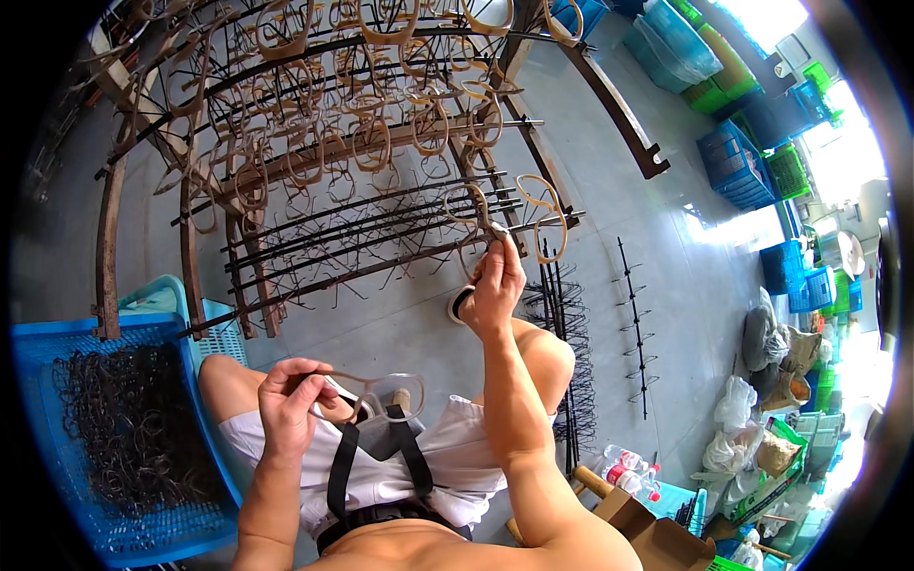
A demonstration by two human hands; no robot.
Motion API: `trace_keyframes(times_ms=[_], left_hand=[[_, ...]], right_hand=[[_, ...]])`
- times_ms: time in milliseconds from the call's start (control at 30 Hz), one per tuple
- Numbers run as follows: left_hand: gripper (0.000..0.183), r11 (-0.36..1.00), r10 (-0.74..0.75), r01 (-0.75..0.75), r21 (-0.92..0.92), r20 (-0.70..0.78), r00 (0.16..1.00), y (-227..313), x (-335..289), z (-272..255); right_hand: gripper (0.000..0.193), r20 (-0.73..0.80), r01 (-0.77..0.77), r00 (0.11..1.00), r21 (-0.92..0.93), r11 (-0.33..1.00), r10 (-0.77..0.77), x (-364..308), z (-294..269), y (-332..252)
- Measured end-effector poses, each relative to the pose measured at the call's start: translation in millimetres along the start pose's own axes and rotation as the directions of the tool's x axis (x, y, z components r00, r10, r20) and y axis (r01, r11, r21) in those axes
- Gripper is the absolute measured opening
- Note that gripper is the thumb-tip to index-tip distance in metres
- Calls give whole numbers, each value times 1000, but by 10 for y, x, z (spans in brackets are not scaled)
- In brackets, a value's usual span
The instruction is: The person sits on a stool and repeatedly picks up metal hooks from a blue basket, then attaches them to the ends of wooden hangers on a multi-tiered metal rack. The person handles the hooks and hangers one at a time, securing them onto the rack structure.
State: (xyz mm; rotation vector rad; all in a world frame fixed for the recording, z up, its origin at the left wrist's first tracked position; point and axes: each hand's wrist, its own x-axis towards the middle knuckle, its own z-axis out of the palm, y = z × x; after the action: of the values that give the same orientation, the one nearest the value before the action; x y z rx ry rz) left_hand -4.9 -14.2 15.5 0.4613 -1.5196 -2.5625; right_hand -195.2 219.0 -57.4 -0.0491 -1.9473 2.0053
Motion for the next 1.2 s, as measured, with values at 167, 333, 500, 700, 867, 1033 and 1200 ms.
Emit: trace_keyframes(times_ms=[167, 333, 500, 700, 867, 1033, 1200], left_hand=[[16, 998, 50, -46, -51, 76, 996, 91, 113, 218], [18, 993, 100, -98, -67, 34, 994, 137, 127, 229], [21, 989, 3, 0, -149, 19, 1000, 153, 198, 287], [28, 995, 84, -84, -49, -5, 996, 255, 285, 367], [31, 684, 560, -383, 621, -110, 821, 179, 288, -197], [34, 250, 839, 44, 967, -239, 489, 337, 306, -882], [34, 792, 515, -129, 597, -539, 667, 265, 467, -1192]], right_hand=[[22, -54, 9, 999, -19, 1000, -10, 126, -29, -59], [22, -63, -136, 989, -102, 985, 130, 106, -85, -190], [30, 340, 458, 862, -208, 864, -375, -549, 93, -714], [17, 599, -104, 801, 135, 985, 2, -778, 100, -910], [15, -94, -150, 981, 194, 969, 170, -361, 395, -371], [20, 8, -319, 944, 275, 907, 329, -268, 581, -338], [20, 2, -351, 926, 373, 859, 378, -255, 600, -246]])
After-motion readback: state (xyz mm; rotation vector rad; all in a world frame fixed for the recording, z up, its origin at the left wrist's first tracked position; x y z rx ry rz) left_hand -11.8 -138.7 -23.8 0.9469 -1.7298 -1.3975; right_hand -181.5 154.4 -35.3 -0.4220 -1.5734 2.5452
